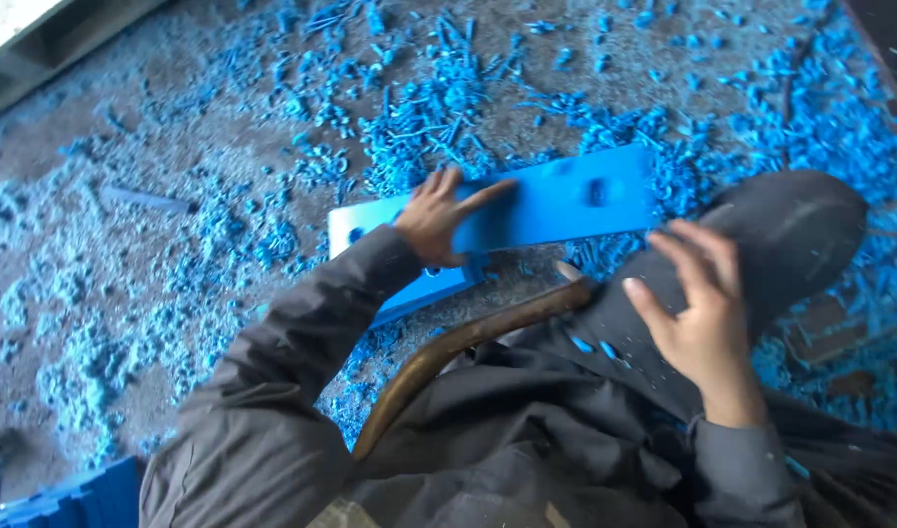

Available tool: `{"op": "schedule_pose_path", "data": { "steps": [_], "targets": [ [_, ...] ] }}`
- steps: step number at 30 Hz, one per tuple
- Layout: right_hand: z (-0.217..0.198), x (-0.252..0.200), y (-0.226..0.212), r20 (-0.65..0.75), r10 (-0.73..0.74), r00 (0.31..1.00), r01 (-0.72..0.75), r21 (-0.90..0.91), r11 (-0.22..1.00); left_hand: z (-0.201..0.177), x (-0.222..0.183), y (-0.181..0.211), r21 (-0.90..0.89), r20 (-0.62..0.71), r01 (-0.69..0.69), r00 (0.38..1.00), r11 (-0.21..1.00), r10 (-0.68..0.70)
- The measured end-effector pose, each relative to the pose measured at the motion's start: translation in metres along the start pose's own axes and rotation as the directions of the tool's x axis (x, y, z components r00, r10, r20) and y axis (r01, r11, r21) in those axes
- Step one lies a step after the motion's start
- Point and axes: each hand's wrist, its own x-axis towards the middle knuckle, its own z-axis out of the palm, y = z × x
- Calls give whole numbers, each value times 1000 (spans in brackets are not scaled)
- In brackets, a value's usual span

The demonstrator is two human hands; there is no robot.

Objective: Using a drill press to create holes in blue industrial components.

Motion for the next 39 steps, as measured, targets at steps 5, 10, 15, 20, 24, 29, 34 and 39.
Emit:
{"op": "schedule_pose_path", "data": {
  "steps": [5,10,15,20,24,29,34,39],
  "targets": [
    [37,-10,12,58,-76,995,92,-353,931,64,-96,-83,104,233,368,894,924,-383],
    [41,-16,18,38,-91,995,99,-356,929,125,-177,-126,164,294,466,818,869,-494],
    [42,-13,17,22,-103,994,104,-367,925,164,-188,-147,134,215,517,818,845,-534],
    [37,-8,12,-16,-110,994,100,-304,948,131,-75,-114,-146,191,416,902,898,-387],
    [19,-18,-8,-117,41,992,-52,-99,994,65,61,6,-225,58,140,990,964,-130],
    [-45,-15,-61,-347,2,938,-74,-195,978,11,153,208,-112,25,-518,852,848,524],
    [-64,-44,-76,-323,26,946,-150,-364,919,69,173,334,27,-114,-890,450,456,886],
    [-72,-109,-64,-461,83,884,-314,-452,835,107,167,422,142,-215,-990,-32,-2,976]
  ]
}}
